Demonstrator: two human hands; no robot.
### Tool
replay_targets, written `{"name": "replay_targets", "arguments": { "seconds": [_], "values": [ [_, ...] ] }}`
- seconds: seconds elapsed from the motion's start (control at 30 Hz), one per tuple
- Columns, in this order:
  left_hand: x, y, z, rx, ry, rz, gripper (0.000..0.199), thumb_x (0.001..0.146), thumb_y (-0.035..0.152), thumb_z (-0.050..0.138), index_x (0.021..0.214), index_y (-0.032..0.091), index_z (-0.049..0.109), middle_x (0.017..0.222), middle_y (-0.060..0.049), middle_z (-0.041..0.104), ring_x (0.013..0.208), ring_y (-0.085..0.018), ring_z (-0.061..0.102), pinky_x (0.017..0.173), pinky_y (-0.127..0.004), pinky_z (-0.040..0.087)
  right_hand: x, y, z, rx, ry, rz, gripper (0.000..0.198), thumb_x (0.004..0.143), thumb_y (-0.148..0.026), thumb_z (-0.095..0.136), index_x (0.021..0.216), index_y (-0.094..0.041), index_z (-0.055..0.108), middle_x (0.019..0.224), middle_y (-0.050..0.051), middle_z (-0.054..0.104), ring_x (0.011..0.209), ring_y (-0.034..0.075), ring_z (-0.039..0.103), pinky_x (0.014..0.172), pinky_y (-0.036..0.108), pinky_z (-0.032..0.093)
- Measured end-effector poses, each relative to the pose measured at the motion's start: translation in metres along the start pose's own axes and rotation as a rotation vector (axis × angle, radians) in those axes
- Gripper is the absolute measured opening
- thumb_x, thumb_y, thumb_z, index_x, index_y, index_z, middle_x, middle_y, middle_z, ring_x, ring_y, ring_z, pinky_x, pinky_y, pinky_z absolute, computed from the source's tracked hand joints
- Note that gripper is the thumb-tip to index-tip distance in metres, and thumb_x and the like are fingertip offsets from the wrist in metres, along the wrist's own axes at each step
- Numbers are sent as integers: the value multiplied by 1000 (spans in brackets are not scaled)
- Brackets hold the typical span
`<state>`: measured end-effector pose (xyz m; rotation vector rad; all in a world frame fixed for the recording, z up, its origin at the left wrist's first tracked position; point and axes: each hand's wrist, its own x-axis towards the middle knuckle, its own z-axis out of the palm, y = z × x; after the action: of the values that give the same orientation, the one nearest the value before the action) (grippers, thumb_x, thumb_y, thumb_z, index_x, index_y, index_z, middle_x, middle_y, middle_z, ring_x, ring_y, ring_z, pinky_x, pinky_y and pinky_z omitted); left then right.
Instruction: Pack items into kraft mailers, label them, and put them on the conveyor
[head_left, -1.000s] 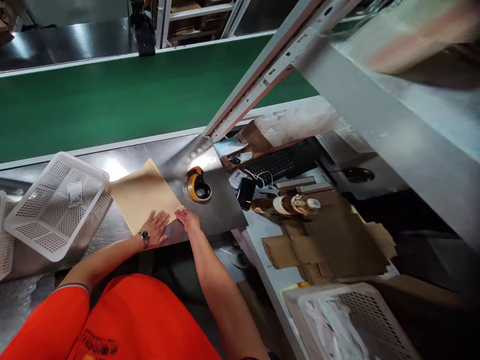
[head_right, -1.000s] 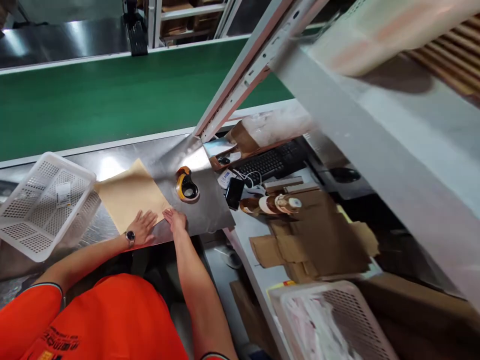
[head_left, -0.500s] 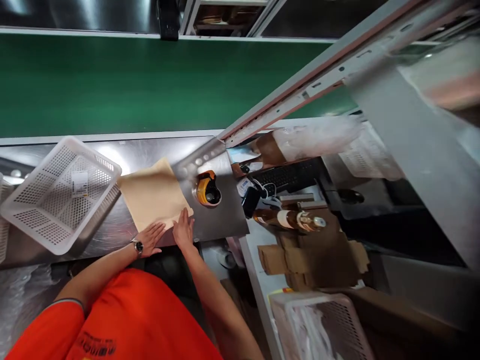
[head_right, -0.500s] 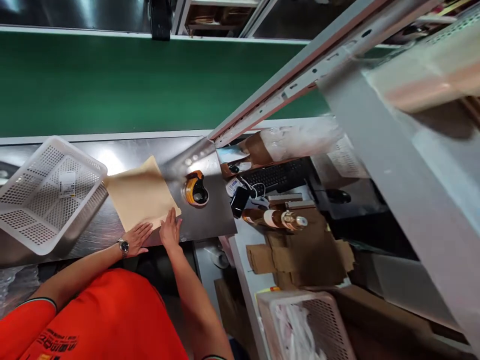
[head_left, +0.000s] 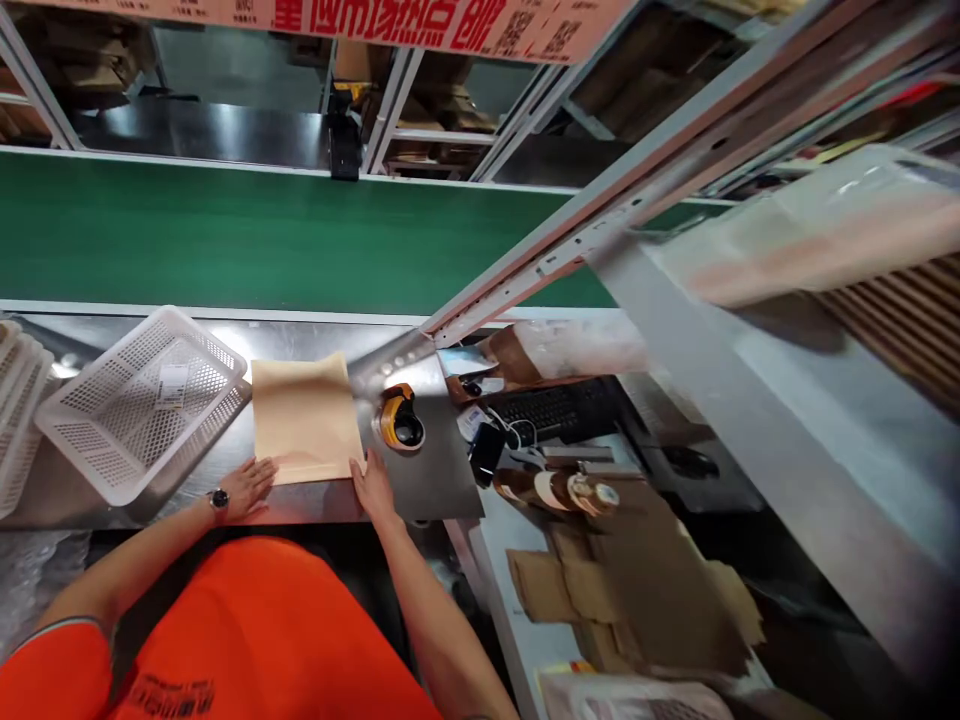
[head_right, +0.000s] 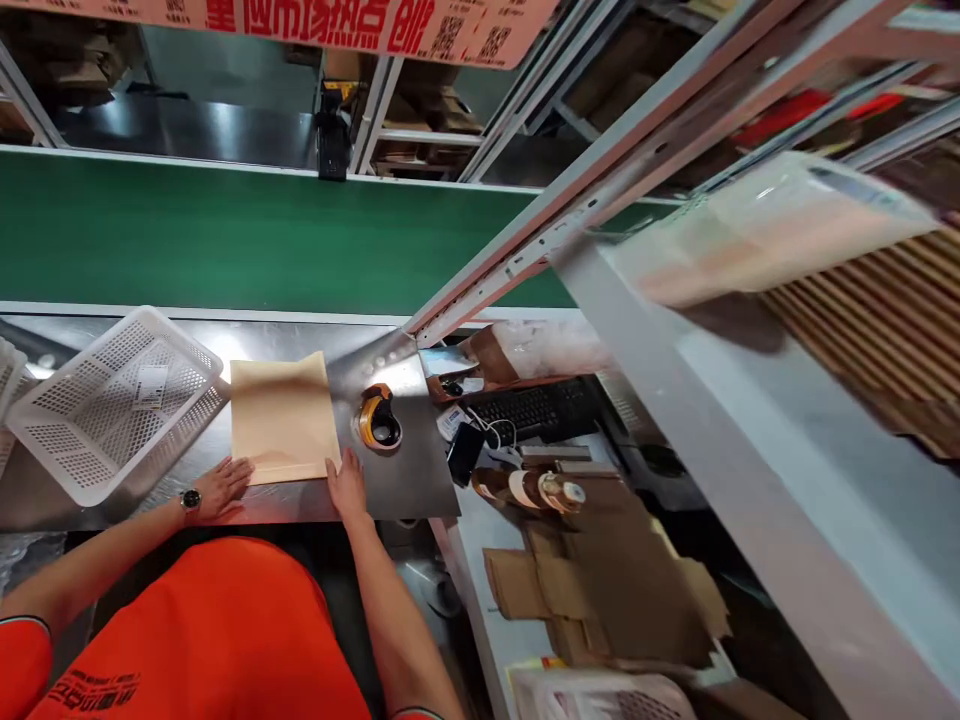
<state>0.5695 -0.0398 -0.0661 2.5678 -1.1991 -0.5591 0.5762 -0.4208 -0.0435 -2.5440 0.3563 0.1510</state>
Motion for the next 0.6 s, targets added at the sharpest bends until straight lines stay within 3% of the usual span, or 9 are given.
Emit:
{"name": "replay_targets", "arguments": {
  "seconds": [0.1, 0.17, 0.27, 0.33, 0.47, 0.53, 0.6],
  "values": [
    [1, -1, -20, 5, 70, -170, 52, 112, 37, 62, 160, 18, 69, 178, -14, 57, 176, -35, 37, 146, -60, 27, 30, 4, -30, 33, 120, -65, 68, 109, -49, 39, 162, -8, 52, 167, 31, 56, 160, 39, 51, 133, 56, 45],
    [0, 6, -28, 22, 122, -293, 48, 110, 31, 62, 155, 18, 72, 181, -16, 52, 177, -38, 34, 145, -66, 26, 54, 2, -47, 10, 197, -11, 73, 108, -48, 44, 167, -6, 46, 166, 34, 54, 160, 42, 50, 132, 60, 44],
    [-1, 27, -33, -12, 213, -494, 40, 106, 24, 63, 142, 16, 78, 185, -19, 44, 178, -42, 30, 144, -71, 24, 83, -6, -63, -79, 116, 121, 90, 104, -46, 60, 175, 2, 32, 153, 40, 62, 146, 47, 64, 123, 60, 51],
    [0, 46, -33, -52, 265, -612, 39, 104, 22, 64, 140, 14, 77, 186, -21, 43, 177, -44, 29, 144, -72, 25, 94, -10, -70, -113, 9, 129, 97, 103, -43, 65, 178, 5, 25, 147, 43, 66, 139, 48, 70, 116, 58, 55],
    [-1, 89, -34, -266, 453, -832, 48, 102, 23, 64, 149, 17, 71, 183, -21, 45, 177, -44, 29, 144, -70, 28, 94, -6, -90, -71, -49, 108, 86, 107, -34, 54, 181, 1, 26, 141, 42, 71, 127, 47, 77, 106, 62, 59],
    [1, 112, -36, -523, 591, -958, 48, 103, 28, 64, 150, 19, 70, 173, -21, 56, 170, -41, 43, 141, -66, 36, 82, 2, -104, 39, -54, 90, 83, 106, -36, 51, 181, -6, 31, 142, 36, 74, 119, 42, 81, 99, 58, 63],
    [8, 133, -38, -807, 663, -1046, 47, 105, 37, 64, 148, 19, 69, 152, -21, 70, 150, -38, 64, 131, -61, 50, 61, 9, -116, 355, -73, 67, 88, 101, -46, 59, 180, -14, 38, 140, 26, 78, 108, 36, 83, 88, 49, 68]
  ]
}}
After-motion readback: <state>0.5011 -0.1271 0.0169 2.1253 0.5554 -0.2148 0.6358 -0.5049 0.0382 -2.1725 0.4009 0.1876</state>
